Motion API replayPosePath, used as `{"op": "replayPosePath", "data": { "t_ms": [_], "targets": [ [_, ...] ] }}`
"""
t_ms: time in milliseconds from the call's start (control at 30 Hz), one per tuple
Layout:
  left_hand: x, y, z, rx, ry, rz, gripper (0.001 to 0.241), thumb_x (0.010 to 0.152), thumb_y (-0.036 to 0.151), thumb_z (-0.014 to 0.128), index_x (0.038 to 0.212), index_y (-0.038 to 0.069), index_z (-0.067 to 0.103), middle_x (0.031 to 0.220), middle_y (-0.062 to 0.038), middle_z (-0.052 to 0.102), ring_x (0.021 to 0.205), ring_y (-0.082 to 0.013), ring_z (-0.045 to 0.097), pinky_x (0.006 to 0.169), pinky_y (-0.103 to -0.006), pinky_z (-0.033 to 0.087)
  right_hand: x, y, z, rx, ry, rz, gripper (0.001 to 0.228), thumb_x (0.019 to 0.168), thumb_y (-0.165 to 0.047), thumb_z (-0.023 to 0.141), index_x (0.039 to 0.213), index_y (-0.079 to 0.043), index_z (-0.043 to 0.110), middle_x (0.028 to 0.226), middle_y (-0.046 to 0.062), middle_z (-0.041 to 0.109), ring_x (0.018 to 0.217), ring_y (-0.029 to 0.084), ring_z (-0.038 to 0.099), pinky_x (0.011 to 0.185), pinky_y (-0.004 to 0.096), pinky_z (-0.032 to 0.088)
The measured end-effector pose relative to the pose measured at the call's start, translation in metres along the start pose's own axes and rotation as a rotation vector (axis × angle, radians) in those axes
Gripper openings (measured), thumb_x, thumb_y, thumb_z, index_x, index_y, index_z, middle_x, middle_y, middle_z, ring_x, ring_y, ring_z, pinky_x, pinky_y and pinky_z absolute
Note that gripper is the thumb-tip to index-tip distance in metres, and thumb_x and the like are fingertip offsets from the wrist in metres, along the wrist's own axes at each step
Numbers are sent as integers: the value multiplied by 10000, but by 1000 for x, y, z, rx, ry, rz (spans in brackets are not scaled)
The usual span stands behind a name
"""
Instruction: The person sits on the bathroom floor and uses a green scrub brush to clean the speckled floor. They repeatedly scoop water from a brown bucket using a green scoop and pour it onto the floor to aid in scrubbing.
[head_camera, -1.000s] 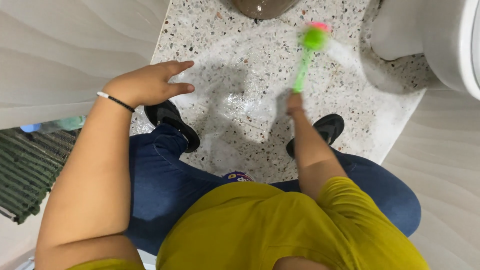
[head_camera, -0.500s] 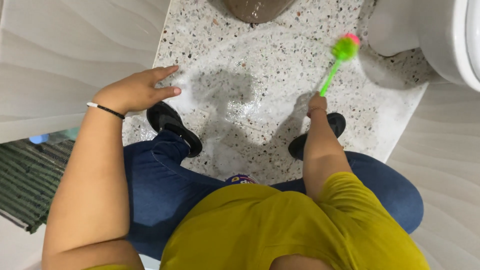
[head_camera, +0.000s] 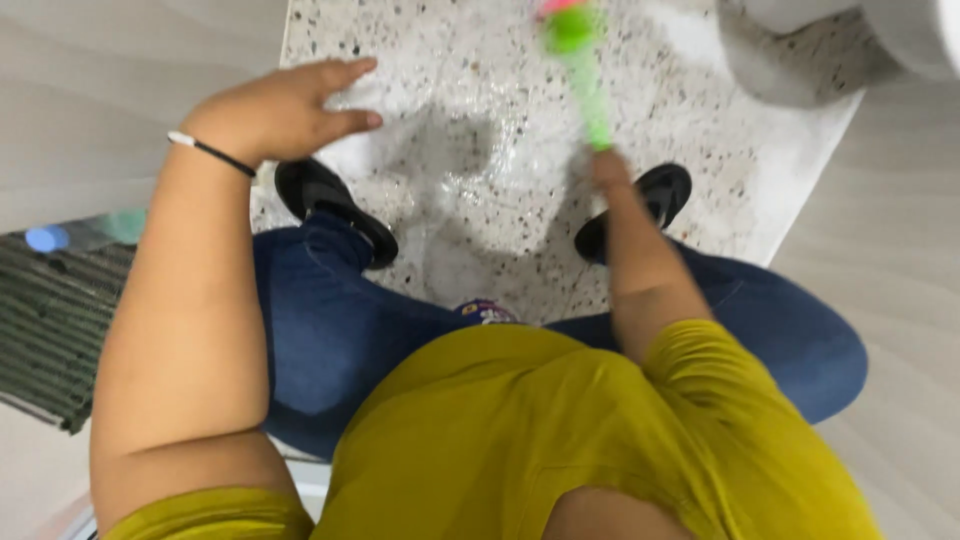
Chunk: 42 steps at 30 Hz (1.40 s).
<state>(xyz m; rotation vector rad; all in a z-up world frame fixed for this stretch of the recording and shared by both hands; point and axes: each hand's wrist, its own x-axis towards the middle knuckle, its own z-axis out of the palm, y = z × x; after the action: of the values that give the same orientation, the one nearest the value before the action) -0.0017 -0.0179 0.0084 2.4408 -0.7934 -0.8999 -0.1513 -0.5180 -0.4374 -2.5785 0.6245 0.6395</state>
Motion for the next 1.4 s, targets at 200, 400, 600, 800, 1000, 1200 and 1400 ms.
{"op": "replayPosePath", "data": {
  "t_ms": [200, 400, 600, 800, 1000, 1200, 1400],
  "targets": [
    [12, -11, 8, 15, 68, 186, 722, 1003, 517, 622, 1552, 81, 449, 1524, -258, 487, 1405, -422, 459, 1148, -430, 370, -9, 65, 21, 220, 120, 165, 502, 1054, -401, 491, 1004, 55, 694, 944, 302, 712, 923, 461, 699, 793, 518, 568],
    [18, 23, 5, 70, 82, 155, 730, 969, 536, 628, 1549, 130, 449, 1507, -239, 500, 1382, -414, 469, 1122, -448, 387, -164, -137, -55, -184, -383, -150, 624, 996, -502, 414, 1502, -138, 456, 1286, 242, 640, 1176, 404, 624, 1012, 508, 477],
    [14, 27, 0, 74, 59, 118, 741, 935, 537, 624, 1552, 176, 431, 1552, -200, 443, 1378, -385, 465, 1110, -434, 385, -53, 20, -25, -262, -218, 2, 504, 1018, -381, 507, 1327, -17, 669, 1257, 263, 700, 1167, 405, 681, 982, 494, 540],
    [11, 13, -10, 79, 100, 217, 724, 972, 522, 614, 1561, 143, 435, 1558, -208, 470, 1440, -386, 431, 1156, -432, 359, -54, 67, -100, 142, 134, 374, 657, 1077, -542, 481, 1155, 65, 718, 1147, 333, 688, 1109, 474, 644, 971, 520, 514],
    [0, 20, -17, 79, 119, 125, 746, 953, 542, 616, 1577, 183, 420, 1535, -202, 480, 1427, -391, 431, 1140, -449, 366, -157, -19, -226, -24, 180, 293, 526, 1054, -488, 514, 1181, -7, 687, 1096, 244, 727, 1007, 399, 703, 885, 514, 545],
    [-6, 16, -17, 102, 153, 183, 750, 965, 548, 628, 1578, 162, 430, 1510, -223, 510, 1404, -397, 455, 1135, -437, 375, -206, 79, -315, -341, 298, 123, 501, 1031, -520, 634, 1165, -55, 762, 1081, 254, 718, 936, 426, 663, 791, 556, 531],
    [-7, 8, -29, 7, 173, 285, 742, 1003, 506, 616, 1579, 78, 427, 1524, -250, 520, 1433, -362, 482, 1154, -397, 386, -254, 195, -287, 60, 381, 253, 450, 1149, -485, 564, 1172, -90, 779, 1076, 247, 723, 967, 438, 693, 898, 554, 511]
  ]
}}
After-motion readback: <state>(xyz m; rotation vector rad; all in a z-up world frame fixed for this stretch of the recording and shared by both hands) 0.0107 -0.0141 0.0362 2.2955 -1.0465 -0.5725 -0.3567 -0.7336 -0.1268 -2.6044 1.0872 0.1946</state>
